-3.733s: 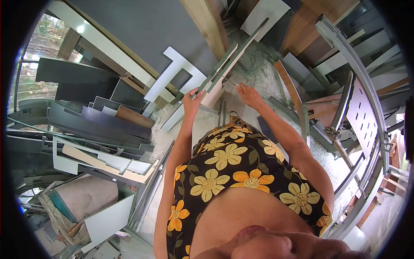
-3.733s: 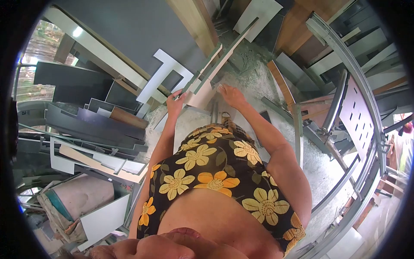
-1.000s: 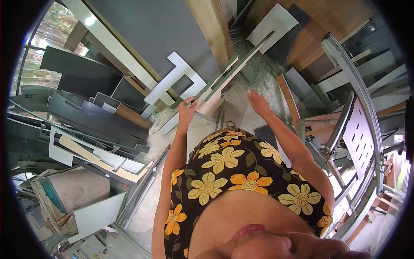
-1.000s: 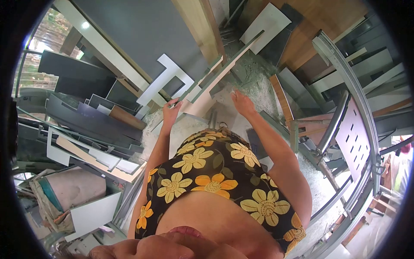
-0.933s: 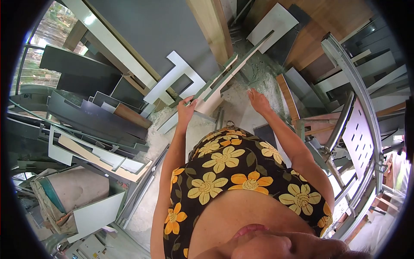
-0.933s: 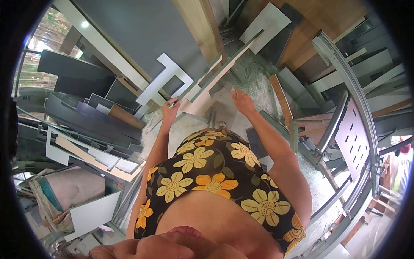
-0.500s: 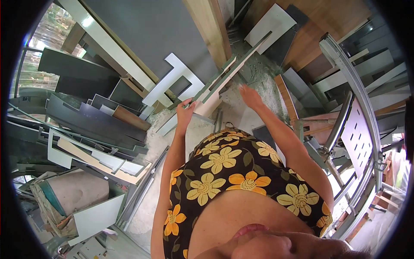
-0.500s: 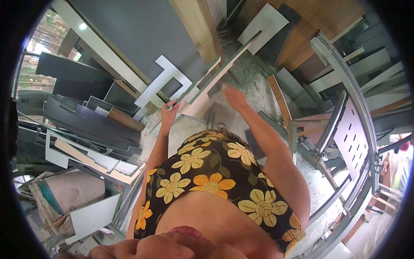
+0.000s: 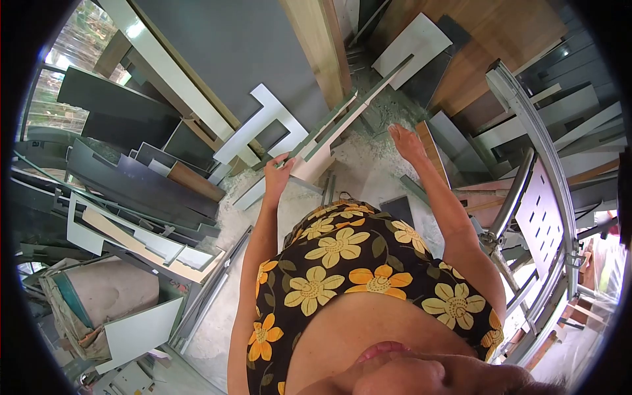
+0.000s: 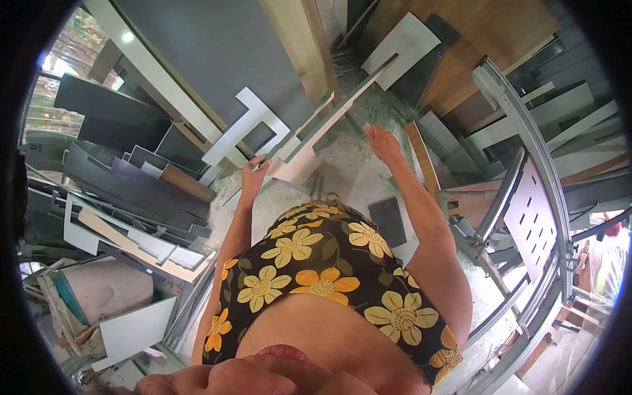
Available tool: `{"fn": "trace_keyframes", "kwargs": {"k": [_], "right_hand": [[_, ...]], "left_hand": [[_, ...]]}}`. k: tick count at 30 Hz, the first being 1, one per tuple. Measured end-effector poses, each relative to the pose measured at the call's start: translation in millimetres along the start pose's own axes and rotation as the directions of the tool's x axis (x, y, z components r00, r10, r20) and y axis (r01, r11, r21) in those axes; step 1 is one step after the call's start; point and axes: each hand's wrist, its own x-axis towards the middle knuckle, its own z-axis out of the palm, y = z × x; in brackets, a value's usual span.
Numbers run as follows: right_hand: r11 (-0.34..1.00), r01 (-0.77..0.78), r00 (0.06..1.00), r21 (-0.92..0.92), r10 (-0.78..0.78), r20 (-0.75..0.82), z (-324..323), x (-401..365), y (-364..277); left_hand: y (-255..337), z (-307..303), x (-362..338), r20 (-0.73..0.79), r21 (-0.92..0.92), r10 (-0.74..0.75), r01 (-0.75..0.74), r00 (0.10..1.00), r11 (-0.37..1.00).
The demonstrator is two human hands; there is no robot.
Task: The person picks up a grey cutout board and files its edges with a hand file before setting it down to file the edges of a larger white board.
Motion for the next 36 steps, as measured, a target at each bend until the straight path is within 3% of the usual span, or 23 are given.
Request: {"fn": "trace_keyframes", "kwargs": {"k": [4,7,10,13,16,18,20,23,26,28,31,34,36], "right_hand": [[0.999,-0.002,1.0,-0.035,0.003,0.026,-3.8,8.6,-1.3],[0.999,0.021,1.0,-0.031,-0.021,0.023,5.3,31.7,-11.9],[0.994,0.093,0.995,0.049,-0.094,0.029,10.5,58.2,-45.6],[0.998,0.013,0.992,0.055,-0.02,0.128,25.8,87.6,-59.0],[0.997,0.041,0.997,0.065,-0.045,0.068,28.9,67.5,-47.5],[0.994,0.098,0.994,0.039,-0.096,-0.049,56.1,52.1,3.5],[1.0,-0.021,0.999,0.01,0.02,0.047,42.2,19.5,20.2],[0.997,-0.07,0.994,-0.037,0.073,0.085,24.1,3.0,17.9],[0.987,0.149,0.987,-0.062,-0.144,0.071,53.2,60.1,35.3],[0.995,0.098,0.989,0.03,-0.101,0.11,-4.0,49.5,-54.6],[0.999,-0.035,0.988,0.013,0.033,0.151,15.5,87.0,-72.3],[0.998,0.035,0.993,0.049,-0.04,0.108,27.3,71.0,-47.0],[0.964,0.264,0.964,0.026,-0.263,-0.05,39.9,39.4,-7.7]], "left_hand": [[-9.3,-0.5,5.3,0.009,0.022,0.045,-0.046,0.999,0.999],[-11.9,-0.4,5.2,0.016,-0.065,0.006,-0.005,1.0,0.998],[-8.0,1.9,1.1,0.015,0.056,0.072,-0.073,0.997,0.996],[-15.2,4.8,1.7,0.018,0.053,0.064,-0.065,0.998,0.996],[-18.7,1.0,3.1,0.038,0.02,0.06,-0.061,0.997,0.998],[-7.0,3.2,-4.3,0.038,-0.027,0.045,-0.044,0.998,0.999],[-4.0,5.8,-6.5,0.039,-0.046,0.04,-0.038,0.998,0.998],[-11.4,4.3,-6.1,0.033,-0.047,0.023,-0.022,0.999,0.999],[-3.5,4.9,-3.1,0.033,-0.083,-0.013,0.016,0.999,0.996],[2.7,2.3,-5.1,0.048,-0.093,-0.038,0.042,0.998,0.995],[4.0,7.5,-7.9,0.042,-0.072,-0.04,0.043,0.998,0.996],[12.8,8.2,-10.8,-0.001,0.012,0.035,-0.035,0.999,0.999],[2.8,6.4,-7.3,0.045,0.006,0.05,-0.051,0.998,0.999]]}}
